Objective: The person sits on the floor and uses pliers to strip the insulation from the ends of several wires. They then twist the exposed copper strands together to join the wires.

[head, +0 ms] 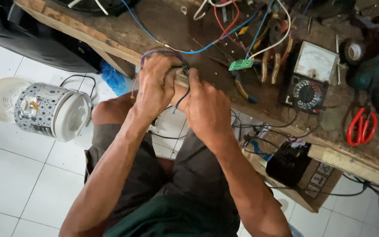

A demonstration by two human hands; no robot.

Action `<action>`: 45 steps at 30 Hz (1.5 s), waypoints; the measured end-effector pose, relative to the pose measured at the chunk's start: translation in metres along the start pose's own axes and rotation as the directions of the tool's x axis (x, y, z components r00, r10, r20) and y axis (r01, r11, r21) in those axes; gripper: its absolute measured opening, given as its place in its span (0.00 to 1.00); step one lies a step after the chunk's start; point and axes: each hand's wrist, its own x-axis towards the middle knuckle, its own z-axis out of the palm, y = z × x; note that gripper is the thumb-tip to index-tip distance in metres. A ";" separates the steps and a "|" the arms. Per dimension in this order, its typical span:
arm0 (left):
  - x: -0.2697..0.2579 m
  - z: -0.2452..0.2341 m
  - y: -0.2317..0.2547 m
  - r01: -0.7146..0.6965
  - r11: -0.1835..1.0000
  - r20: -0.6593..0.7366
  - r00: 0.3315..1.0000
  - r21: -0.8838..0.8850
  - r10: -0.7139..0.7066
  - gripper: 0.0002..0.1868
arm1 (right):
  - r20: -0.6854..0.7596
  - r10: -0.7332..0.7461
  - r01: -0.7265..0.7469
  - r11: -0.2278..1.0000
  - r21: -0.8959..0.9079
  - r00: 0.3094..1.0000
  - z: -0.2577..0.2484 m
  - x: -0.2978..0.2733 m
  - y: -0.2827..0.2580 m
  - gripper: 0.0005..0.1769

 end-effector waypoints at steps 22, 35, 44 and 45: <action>0.022 -0.011 0.006 0.127 0.992 0.108 0.986 0.004 -0.127 0.04 | -0.068 -0.060 0.038 0.959 -0.282 0.996 0.015 0.006 0.008 0.36; 0.024 0.031 -0.031 0.342 0.918 0.087 0.927 0.202 -0.364 0.22 | -0.042 -0.042 0.025 0.939 -0.342 0.998 0.011 0.001 0.004 0.31; 0.017 0.043 -0.039 0.416 0.907 -0.016 0.909 0.068 -0.416 0.38 | -0.090 -0.073 0.034 0.928 -0.372 0.993 0.023 -0.004 0.008 0.34; 0.016 0.044 -0.040 0.408 0.913 -0.019 0.913 0.025 -0.408 0.37 | -0.086 -0.061 0.030 0.944 -0.329 0.994 0.020 -0.004 0.006 0.31</action>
